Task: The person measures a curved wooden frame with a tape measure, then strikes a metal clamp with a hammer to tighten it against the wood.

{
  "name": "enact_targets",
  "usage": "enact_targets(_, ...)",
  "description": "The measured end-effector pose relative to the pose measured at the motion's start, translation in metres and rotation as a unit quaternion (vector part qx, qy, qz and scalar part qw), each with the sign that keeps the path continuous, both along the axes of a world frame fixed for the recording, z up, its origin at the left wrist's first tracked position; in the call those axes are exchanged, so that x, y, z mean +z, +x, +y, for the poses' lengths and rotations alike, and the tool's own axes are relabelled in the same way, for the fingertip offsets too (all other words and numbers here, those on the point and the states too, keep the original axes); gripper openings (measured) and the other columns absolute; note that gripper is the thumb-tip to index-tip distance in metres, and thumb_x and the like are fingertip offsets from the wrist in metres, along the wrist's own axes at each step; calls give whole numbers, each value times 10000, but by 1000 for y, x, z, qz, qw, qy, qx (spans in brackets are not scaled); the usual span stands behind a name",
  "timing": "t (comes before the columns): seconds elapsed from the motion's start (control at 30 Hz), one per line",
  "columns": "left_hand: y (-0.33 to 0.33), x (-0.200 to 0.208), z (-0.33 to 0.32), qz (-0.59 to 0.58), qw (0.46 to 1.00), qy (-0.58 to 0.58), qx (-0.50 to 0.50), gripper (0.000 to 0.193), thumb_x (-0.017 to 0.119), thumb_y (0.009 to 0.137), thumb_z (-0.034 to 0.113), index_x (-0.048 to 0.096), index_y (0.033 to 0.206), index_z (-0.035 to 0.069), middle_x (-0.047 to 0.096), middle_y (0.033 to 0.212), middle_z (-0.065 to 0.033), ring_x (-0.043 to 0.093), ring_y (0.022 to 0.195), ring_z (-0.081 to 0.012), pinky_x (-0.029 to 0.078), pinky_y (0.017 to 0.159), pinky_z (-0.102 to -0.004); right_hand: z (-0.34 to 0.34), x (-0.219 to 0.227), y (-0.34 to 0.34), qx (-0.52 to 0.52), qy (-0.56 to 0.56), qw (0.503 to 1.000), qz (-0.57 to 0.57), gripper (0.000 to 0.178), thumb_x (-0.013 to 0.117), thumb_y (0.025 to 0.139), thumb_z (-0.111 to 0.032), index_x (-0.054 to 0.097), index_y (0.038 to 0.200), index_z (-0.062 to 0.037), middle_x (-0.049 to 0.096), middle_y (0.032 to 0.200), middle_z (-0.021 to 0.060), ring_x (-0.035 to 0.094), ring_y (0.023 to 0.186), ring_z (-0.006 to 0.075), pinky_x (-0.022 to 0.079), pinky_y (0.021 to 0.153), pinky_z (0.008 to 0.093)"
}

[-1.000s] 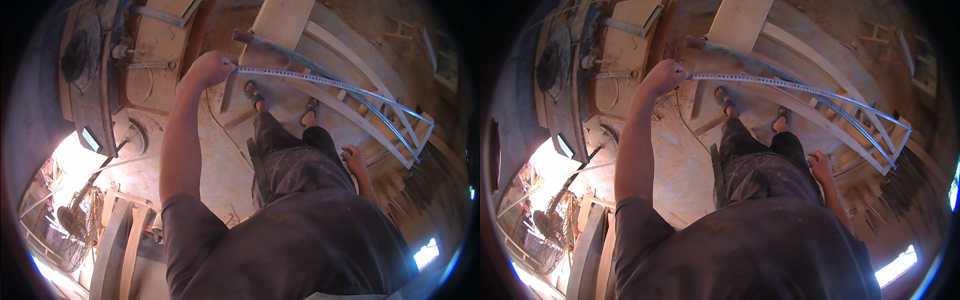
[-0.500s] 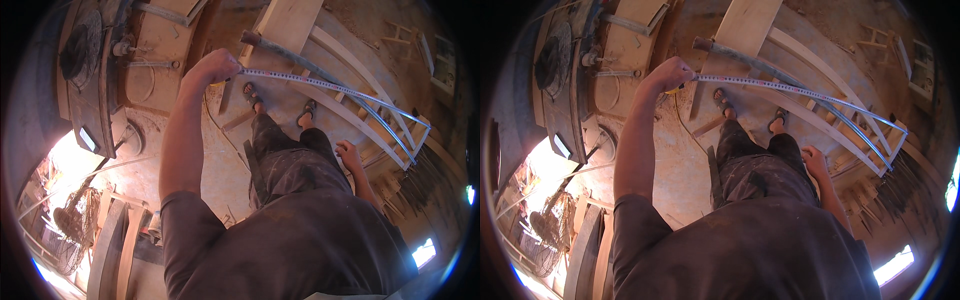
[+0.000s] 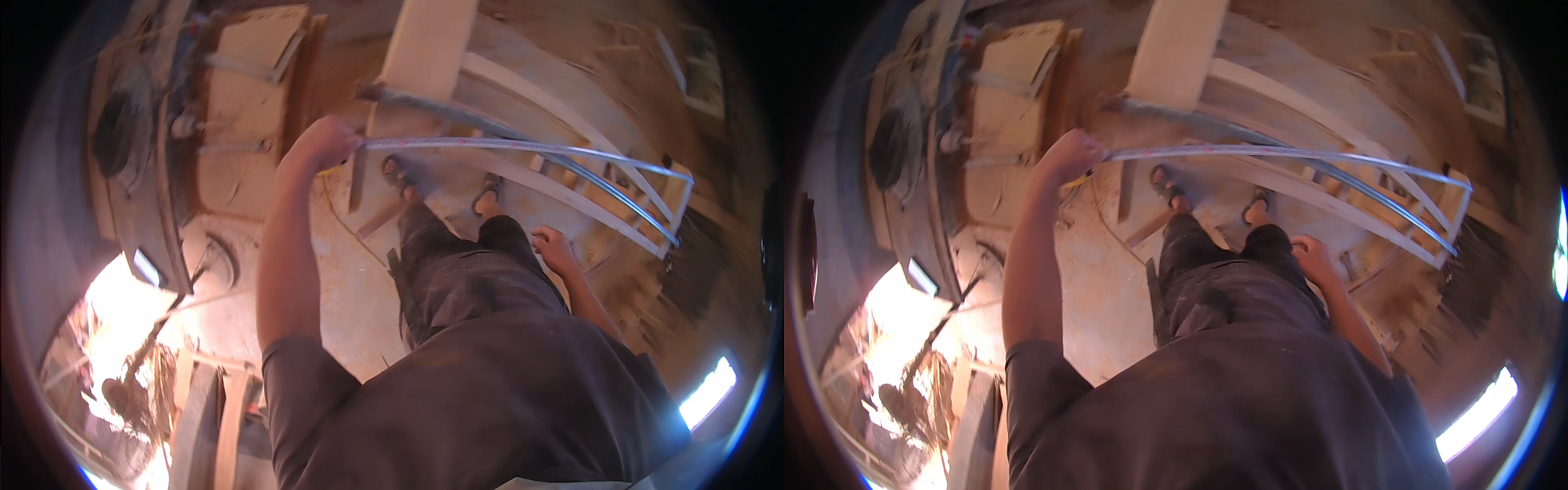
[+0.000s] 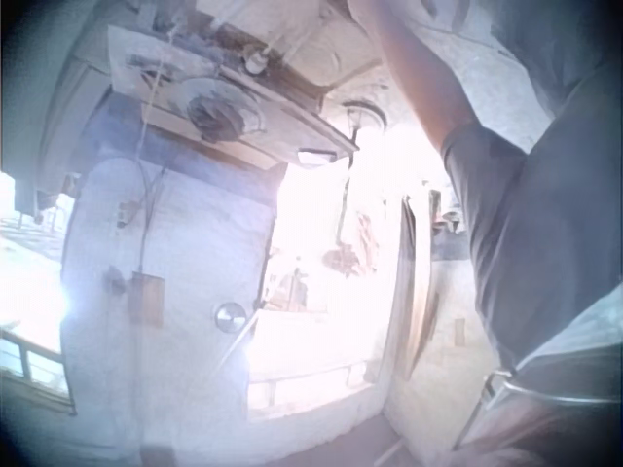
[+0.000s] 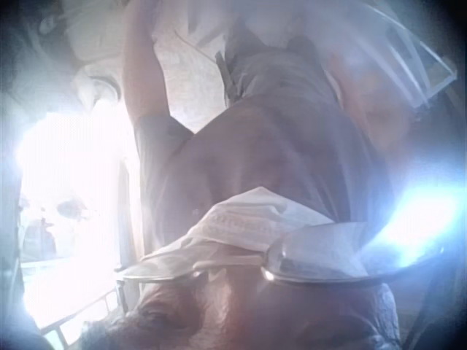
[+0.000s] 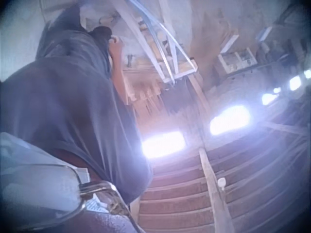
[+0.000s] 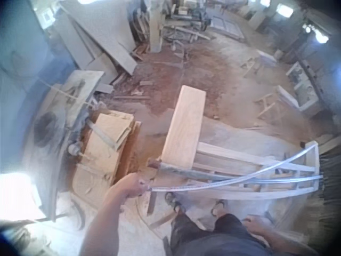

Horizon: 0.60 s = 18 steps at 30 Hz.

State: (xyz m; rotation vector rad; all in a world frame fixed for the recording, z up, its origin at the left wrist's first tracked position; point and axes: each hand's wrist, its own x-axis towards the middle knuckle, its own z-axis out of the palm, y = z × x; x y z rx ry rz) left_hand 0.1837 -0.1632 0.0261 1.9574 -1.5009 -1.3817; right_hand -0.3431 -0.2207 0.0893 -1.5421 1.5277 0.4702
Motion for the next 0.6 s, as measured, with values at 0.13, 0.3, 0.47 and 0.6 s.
enact_targets(0.13, -4, 9, 5, 17, 999, 0, -44, 238, 606, 842, 229, 682, 787, 10, 639, 689, -172, 606, 611, -293, 467, 569, -404, 3, -26, -19, 61, -30, 998, -17, 293, 580, 836, -179, 690, 1040, 0, 693, 1023, 185, 661, 999, 322, 505, 882, 408)
enact_targets(0.3, -49, 26, 13, 137, 988, 66, 4, 347, 629, 869, 266, 612, 641, 5, 512, 547, 9, 481, 519, -68, 381, 468, -288, 8, -28, -40, -24, -62, 998, -10, 268, 577, 813, -170, 715, 1032, -100, 685, 1088, 176, 650, 1021, 353, 509, 883, 433)
enact_targets(0.47, -108, 19, 22, 109, 986, 124, 4, 383, 639, 893, 300, 594, 656, 2, 518, 574, -9, 477, 561, -90, 378, 519, -304, 12, -11, -29, -56, -26, 997, 52, 314, 563, 817, -157, 704, 1097, -164, 685, 1106, 168, 631, 1066, 360, 495, 903, 459)
enact_targets(0.6, -144, 17, 26, 85, 988, 127, 8, 415, 628, 921, 297, 555, 649, -8, 472, 570, -1, 427, 557, -87, 338, 503, -315, 34, -14, -41, -102, -5, 993, 53, 328, 551, 822, -143, 699, 1113, -175, 692, 1092, 160, 629, 1076, 363, 497, 905, 462)
